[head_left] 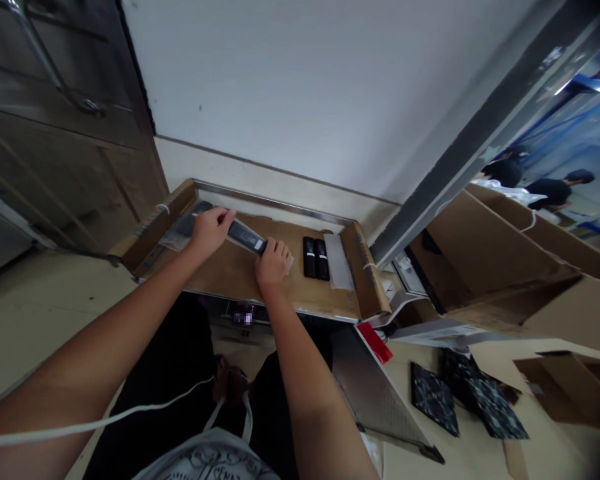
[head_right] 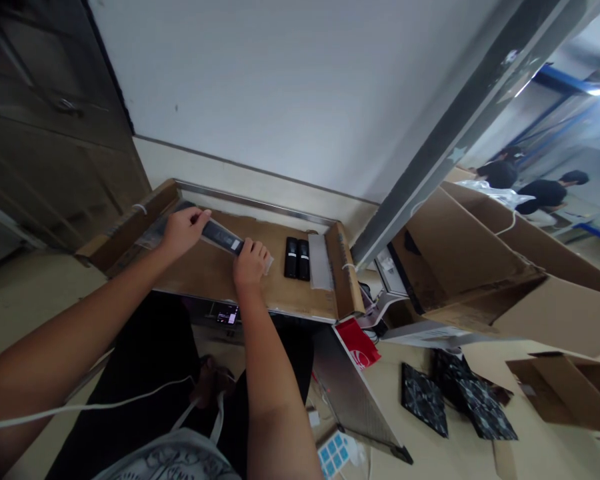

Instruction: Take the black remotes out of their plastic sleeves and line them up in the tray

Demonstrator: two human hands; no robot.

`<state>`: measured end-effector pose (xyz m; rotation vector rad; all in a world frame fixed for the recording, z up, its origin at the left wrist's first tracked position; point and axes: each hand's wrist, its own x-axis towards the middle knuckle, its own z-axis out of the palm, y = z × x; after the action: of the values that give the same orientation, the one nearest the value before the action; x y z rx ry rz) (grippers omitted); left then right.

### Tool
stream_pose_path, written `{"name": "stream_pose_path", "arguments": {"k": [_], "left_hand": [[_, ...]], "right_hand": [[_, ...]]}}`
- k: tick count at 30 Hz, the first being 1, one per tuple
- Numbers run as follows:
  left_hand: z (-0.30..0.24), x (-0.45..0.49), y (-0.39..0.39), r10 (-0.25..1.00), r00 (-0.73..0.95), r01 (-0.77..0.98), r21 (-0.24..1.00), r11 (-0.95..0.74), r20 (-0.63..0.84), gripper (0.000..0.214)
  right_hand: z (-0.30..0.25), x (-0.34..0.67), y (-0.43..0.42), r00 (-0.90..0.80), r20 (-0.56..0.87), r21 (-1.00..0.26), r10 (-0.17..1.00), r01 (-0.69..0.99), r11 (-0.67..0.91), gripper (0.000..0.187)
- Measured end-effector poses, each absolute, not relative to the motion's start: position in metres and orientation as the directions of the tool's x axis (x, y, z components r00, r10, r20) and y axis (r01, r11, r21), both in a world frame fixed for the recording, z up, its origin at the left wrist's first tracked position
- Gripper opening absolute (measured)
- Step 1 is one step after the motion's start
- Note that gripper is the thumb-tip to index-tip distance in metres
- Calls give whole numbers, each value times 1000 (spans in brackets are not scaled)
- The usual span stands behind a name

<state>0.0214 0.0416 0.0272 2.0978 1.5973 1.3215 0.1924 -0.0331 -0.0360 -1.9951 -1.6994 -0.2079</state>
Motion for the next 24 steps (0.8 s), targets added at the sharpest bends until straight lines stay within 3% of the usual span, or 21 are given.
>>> {"name": "stream_pose_path", "arguments": {"k": [4, 9, 17, 24], "left_hand": [[35, 27, 36, 860, 23, 671, 629, -391, 510, 45], [42, 37, 35, 804, 71, 705, 540, -459, 591, 46], [93, 55, 34, 757, 256, 679, 445, -584, 602, 42], [129, 66, 30, 777, 274, 673, 465, -576, 566, 33]], "right_hand": [[-36, 192, -34, 239, 461, -308, 855, 946, -98, 37], [-37, 193, -34, 271, 477, -359, 836, 928, -96, 36], [-50, 200, -26, 266, 500, -451, 824, 892, -14, 37], [-58, 205, -21, 316, 466, -581, 826, 814, 16, 24]]}}
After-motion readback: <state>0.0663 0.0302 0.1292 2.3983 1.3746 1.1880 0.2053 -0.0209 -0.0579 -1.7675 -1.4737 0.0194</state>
